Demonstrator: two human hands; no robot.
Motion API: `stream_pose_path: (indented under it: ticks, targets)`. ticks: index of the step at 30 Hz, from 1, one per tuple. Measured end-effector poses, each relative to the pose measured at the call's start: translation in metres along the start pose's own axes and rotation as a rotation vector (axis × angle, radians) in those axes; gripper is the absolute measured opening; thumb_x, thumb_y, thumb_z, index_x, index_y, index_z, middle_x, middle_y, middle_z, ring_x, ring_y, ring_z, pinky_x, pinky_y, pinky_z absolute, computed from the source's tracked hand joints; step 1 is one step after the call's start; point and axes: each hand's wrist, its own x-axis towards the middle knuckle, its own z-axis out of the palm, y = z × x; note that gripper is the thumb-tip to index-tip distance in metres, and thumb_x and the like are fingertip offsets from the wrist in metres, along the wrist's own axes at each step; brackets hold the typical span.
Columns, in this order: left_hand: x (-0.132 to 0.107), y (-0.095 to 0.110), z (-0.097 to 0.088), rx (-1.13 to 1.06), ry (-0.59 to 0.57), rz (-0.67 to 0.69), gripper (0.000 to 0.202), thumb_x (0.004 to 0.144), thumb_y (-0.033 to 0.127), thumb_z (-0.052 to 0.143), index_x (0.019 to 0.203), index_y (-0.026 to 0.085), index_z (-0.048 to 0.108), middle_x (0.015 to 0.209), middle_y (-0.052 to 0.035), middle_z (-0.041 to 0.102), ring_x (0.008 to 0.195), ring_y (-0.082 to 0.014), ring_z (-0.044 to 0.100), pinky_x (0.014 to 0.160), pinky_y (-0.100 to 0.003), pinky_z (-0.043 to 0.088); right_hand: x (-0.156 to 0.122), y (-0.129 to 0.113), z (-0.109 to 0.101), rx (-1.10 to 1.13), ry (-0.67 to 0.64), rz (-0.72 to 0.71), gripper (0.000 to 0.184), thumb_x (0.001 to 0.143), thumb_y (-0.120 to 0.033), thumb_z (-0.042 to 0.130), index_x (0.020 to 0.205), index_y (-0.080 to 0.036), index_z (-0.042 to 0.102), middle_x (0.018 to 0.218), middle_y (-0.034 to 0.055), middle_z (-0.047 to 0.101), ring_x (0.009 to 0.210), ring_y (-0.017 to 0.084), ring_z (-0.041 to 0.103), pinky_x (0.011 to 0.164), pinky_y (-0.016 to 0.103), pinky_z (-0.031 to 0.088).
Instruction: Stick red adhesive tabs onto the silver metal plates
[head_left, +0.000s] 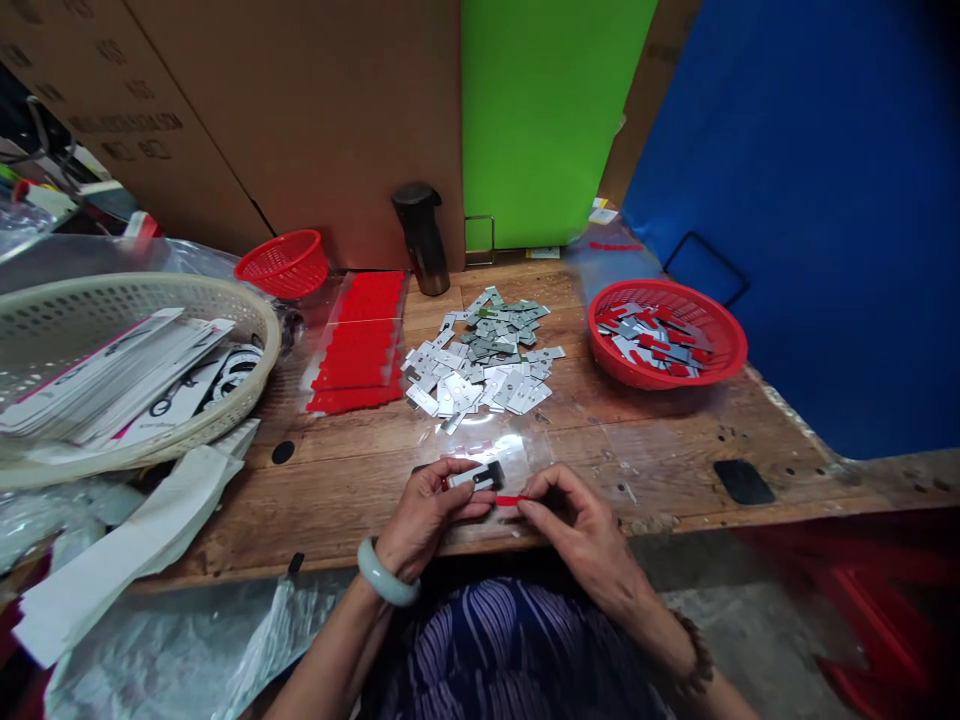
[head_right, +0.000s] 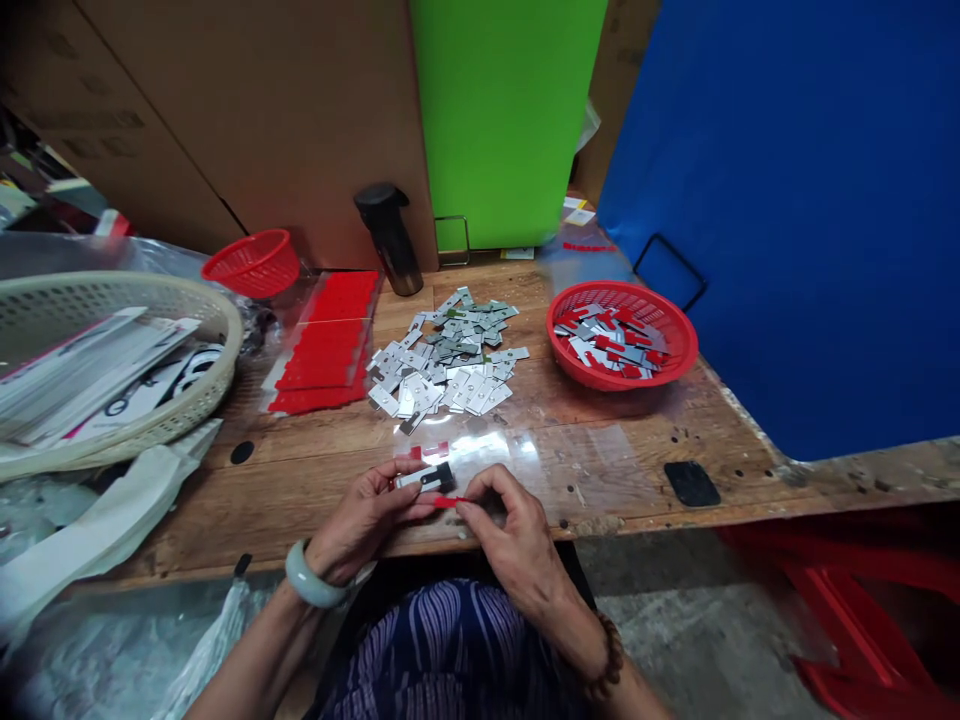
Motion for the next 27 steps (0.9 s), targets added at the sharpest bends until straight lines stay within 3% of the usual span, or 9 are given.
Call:
stream_pose_path:
  ticks: [7,12,27]
  targets:
    - [-0.02,0.002,0.005,-0.012,-0.097,-0.119,0.023,0.075,0.007,0.063,0.097,0.009,0.058,0.08,-0.0132,0.073,0.069,-0.0159,0.07,0.07,-0.022,0.055,0.006,-0.004,0.002,-0.082,0.021,-0.116,0.008,0.081,-0.02,0.053,0.073,-0.019,0.051,0.071,-0.0015,0.054,0.068,0.013,0.051,0.065,0.025,0.04]
    - [-0.022,0.001,0.008,-0.005,-0.112,-0.107,0.023,0.073,0.008,0.065,0.096,0.009,0.06,0.082,-0.0125,0.072,0.07,-0.0166,0.07,0.068,-0.022,0.055,0.003,-0.009,0.003,-0.087,-0.031,-0.082,0.009,0.082,-0.017,0.05,0.074,-0.019,0.051,0.068,-0.0031,0.053,0.064,0.011,0.048,0.06,0.023,0.038]
    - [-0.021,0.001,0.011,0.06,-0.101,-0.124,0.022,0.077,0.007,0.061,0.098,0.008,0.057,0.078,-0.0129,0.072,0.069,-0.0155,0.07,0.067,-0.021,0.055,0.0,-0.008,0.005,-0.098,-0.023,-0.051,0.011,0.081,-0.013,0.049,0.073,-0.018,0.05,0.068,-0.0035,0.051,0.064,0.01,0.047,0.061,0.022,0.037]
